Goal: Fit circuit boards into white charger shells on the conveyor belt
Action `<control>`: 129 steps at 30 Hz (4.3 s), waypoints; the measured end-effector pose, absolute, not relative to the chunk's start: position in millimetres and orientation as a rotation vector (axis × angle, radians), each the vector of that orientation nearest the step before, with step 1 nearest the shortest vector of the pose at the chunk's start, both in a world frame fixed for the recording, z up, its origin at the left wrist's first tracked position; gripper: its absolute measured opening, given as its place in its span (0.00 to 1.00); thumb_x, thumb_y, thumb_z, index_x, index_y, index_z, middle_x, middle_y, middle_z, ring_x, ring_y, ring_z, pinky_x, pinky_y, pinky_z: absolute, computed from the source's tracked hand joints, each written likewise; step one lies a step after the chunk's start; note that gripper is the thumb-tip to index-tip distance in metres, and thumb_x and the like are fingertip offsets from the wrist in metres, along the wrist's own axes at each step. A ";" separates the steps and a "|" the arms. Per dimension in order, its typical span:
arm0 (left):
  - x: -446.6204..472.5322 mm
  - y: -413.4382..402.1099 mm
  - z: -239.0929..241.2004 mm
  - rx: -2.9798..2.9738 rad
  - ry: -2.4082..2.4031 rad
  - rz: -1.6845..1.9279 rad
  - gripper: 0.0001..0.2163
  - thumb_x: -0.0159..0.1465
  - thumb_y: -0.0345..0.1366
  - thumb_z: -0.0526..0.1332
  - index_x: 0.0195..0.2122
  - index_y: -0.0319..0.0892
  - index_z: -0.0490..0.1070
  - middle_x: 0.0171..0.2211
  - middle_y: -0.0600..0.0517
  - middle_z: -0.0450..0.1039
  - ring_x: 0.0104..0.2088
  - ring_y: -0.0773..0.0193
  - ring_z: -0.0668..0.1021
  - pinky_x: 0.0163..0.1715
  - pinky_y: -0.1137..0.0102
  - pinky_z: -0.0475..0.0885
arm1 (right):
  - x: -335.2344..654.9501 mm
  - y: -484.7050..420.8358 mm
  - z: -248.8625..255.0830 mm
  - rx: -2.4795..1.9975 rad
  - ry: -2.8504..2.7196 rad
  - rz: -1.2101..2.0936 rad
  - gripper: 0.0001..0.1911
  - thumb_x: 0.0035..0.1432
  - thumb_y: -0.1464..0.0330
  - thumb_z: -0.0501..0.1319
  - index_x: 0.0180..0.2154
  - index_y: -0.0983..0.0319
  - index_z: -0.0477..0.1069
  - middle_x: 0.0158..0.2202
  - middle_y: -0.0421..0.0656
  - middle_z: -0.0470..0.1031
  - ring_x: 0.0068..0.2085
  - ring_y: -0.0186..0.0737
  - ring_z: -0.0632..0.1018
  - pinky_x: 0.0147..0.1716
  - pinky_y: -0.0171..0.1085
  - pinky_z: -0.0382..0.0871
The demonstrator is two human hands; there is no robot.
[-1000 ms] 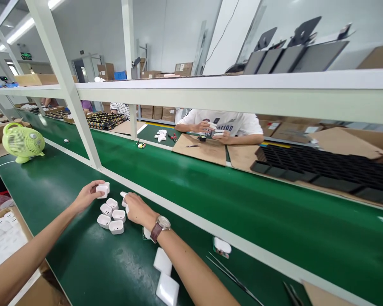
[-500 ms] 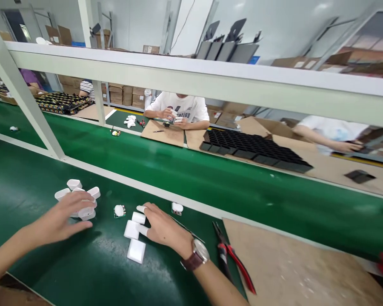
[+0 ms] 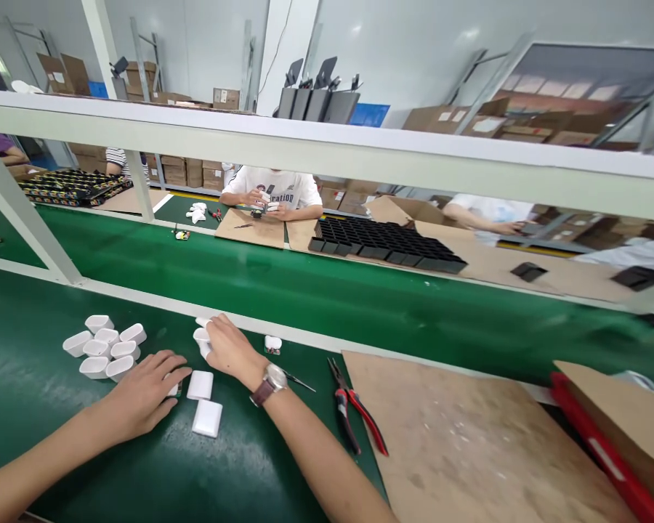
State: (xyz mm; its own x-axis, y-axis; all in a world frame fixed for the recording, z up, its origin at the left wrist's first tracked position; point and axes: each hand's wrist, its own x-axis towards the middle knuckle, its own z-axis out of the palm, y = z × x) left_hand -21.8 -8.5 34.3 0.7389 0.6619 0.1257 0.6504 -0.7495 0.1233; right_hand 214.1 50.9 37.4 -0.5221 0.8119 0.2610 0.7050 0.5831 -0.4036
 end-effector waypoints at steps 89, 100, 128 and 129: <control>26.7 -6.8 -14.5 2.363 0.943 0.715 0.05 0.73 0.30 0.56 0.47 0.47 0.63 0.55 0.44 0.64 0.54 0.56 0.77 0.54 0.62 0.76 | 240.4 -63.6 -29.9 -1.591 -2.370 0.114 0.31 0.71 0.70 0.57 0.71 0.71 0.55 0.71 0.66 0.61 0.71 0.67 0.64 0.66 0.65 0.67; 20.5 -5.2 -14.0 2.326 0.947 0.715 0.16 0.73 0.31 0.57 0.60 0.48 0.62 0.58 0.44 0.64 0.56 0.54 0.77 0.55 0.60 0.77 | 279.5 -53.5 4.2 -1.412 -2.312 0.449 0.42 0.70 0.73 0.56 0.76 0.61 0.36 0.67 0.57 0.65 0.66 0.55 0.69 0.64 0.57 0.71; 10.5 -2.1 -23.4 2.239 0.954 0.713 0.34 0.71 0.31 0.62 0.74 0.53 0.47 0.63 0.44 0.70 0.62 0.50 0.75 0.63 0.51 0.74 | 276.0 -49.2 3.3 -0.939 -2.036 0.357 0.29 0.68 0.75 0.64 0.67 0.55 0.62 0.54 0.51 0.74 0.53 0.47 0.78 0.51 0.48 0.79; 11.7 -2.6 -23.8 2.247 0.934 0.730 0.35 0.71 0.30 0.61 0.75 0.53 0.46 0.62 0.44 0.70 0.62 0.50 0.75 0.63 0.51 0.74 | 274.1 -50.9 5.3 -0.925 -2.045 0.337 0.31 0.67 0.76 0.64 0.67 0.55 0.61 0.55 0.51 0.74 0.53 0.47 0.77 0.51 0.48 0.79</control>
